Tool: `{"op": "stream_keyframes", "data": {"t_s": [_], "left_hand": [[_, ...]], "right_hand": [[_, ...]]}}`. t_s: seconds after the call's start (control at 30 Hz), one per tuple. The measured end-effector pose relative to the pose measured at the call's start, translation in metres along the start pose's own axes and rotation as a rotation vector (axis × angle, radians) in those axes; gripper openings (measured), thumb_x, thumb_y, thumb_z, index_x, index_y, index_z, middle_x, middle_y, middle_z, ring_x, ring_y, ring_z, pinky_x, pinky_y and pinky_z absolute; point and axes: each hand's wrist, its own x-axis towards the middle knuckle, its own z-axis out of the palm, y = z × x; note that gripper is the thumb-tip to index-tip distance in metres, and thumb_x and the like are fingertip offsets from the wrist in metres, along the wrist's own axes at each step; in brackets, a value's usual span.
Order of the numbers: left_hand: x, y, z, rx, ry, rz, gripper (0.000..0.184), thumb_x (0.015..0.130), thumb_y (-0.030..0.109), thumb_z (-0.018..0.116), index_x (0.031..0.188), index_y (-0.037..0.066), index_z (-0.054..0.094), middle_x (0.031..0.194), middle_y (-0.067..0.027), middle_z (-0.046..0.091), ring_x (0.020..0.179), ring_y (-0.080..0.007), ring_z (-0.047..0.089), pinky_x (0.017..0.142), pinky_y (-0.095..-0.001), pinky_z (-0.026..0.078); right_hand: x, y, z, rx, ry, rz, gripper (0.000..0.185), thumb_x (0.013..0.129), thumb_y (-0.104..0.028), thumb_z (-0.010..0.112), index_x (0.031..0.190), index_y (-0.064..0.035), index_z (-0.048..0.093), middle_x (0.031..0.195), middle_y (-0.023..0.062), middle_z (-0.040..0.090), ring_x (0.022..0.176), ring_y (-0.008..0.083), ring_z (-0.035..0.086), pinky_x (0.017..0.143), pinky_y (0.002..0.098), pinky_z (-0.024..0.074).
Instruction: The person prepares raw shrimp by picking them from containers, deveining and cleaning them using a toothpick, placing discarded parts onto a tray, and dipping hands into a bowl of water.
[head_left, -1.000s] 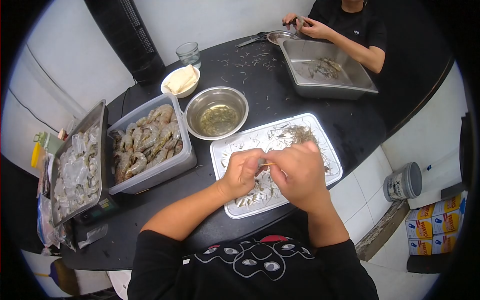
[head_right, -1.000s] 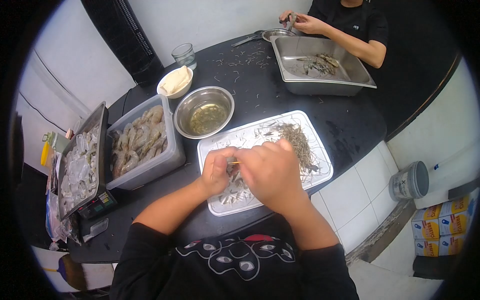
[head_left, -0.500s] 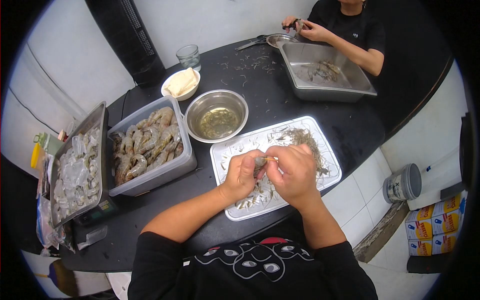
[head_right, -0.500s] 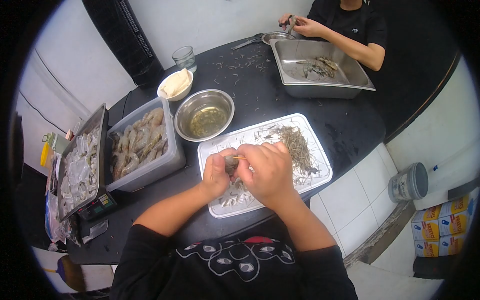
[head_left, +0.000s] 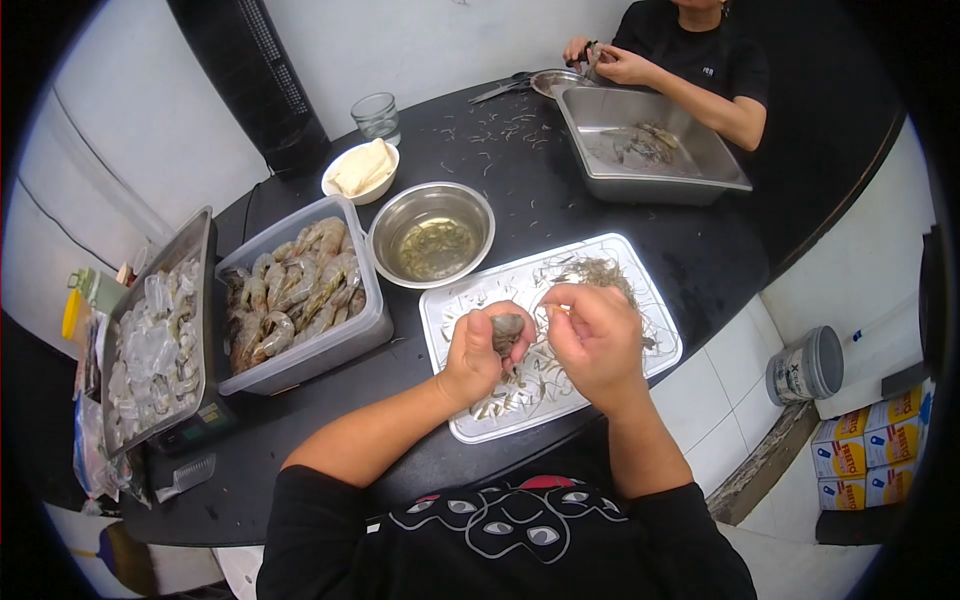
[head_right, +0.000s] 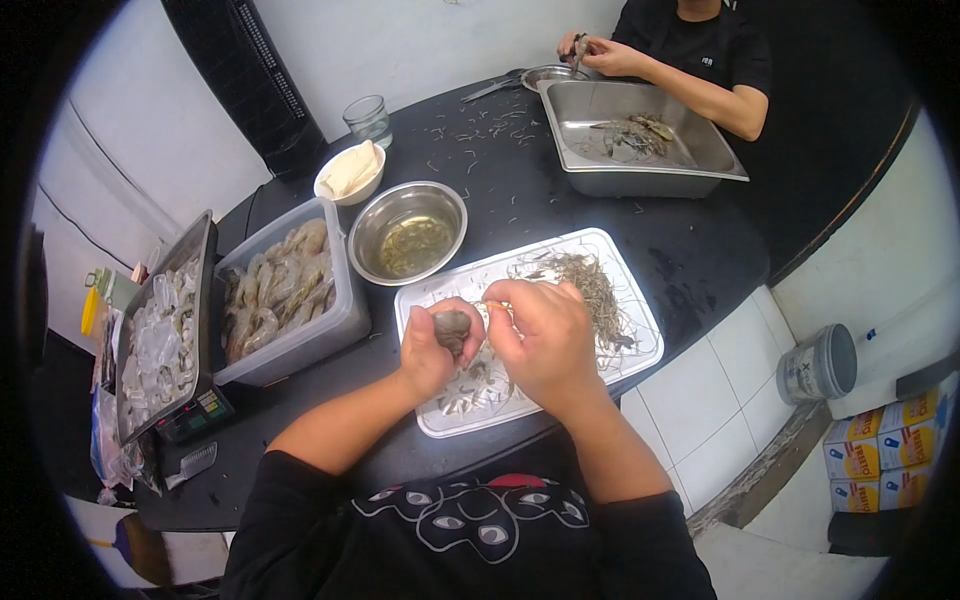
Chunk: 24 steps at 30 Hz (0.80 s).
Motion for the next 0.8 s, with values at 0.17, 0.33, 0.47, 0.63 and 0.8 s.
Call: {"op": "stream_keyframes", "data": {"t_s": [0.17,0.33,0.47,0.63,0.8], "left_hand": [[0.001,-0.001,-0.002,-0.069,-0.010,-0.044,0.082,0.088,0.075,0.014,0.079,0.004,0.056,0.059,0.0008,0.046,0.051,-0.0060,0.040,0.049,-0.0198,0.034],[0.002,-0.008,-0.006,-0.086,-0.011,-0.022,0.081,0.089,0.072,0.013,0.080,0.005,0.056,0.059,0.0007,0.046,0.051,-0.0066,0.039,0.048,-0.0209,0.033],[0.001,-0.008,-0.005,-0.065,0.007,0.001,0.081,0.091,0.071,0.014,0.087,0.003,0.058,0.061,-0.0003,0.049,0.052,-0.0068,0.041,0.048,-0.0213,0.033],[0.000,-0.010,-0.007,-0.051,-0.009,0.008,0.082,0.091,0.071,0.016,0.094,0.001,0.060,0.064,-0.0012,0.051,0.054,-0.0067,0.042,0.049,-0.0216,0.033],[0.000,-0.009,-0.008,-0.042,-0.041,0.017,0.082,0.091,0.071,0.017,0.096,0.001,0.060,0.065,-0.0015,0.051,0.054,-0.0070,0.042,0.049,-0.0220,0.033]], "right_hand": [[0.001,-0.005,-0.004,0.063,-0.040,-0.005,0.025,0.079,-0.003,0.058,0.104,-0.0047,0.062,0.079,0.0097,0.063,0.070,0.0285,0.059,0.065,0.0411,0.0412],[-0.004,-0.008,-0.015,-0.074,-0.184,-0.080,0.033,0.078,0.002,0.054,0.108,-0.0084,0.063,0.079,0.0102,0.064,0.071,0.0276,0.061,0.062,0.0385,0.0415],[-0.001,-0.020,-0.014,0.000,-0.190,-0.103,0.037,0.075,0.005,0.054,0.108,-0.0086,0.065,0.074,0.0083,0.064,0.063,0.0259,0.059,0.058,0.0352,0.0397],[0.000,-0.027,-0.015,0.046,-0.196,-0.087,0.038,0.075,0.004,0.054,0.108,-0.0096,0.065,0.074,0.0065,0.065,0.061,0.0240,0.059,0.056,0.0343,0.0374],[0.000,-0.026,-0.016,0.029,-0.201,-0.085,0.037,0.075,0.004,0.054,0.108,-0.0097,0.064,0.075,0.0061,0.065,0.062,0.0237,0.060,0.056,0.0342,0.0376]]}}
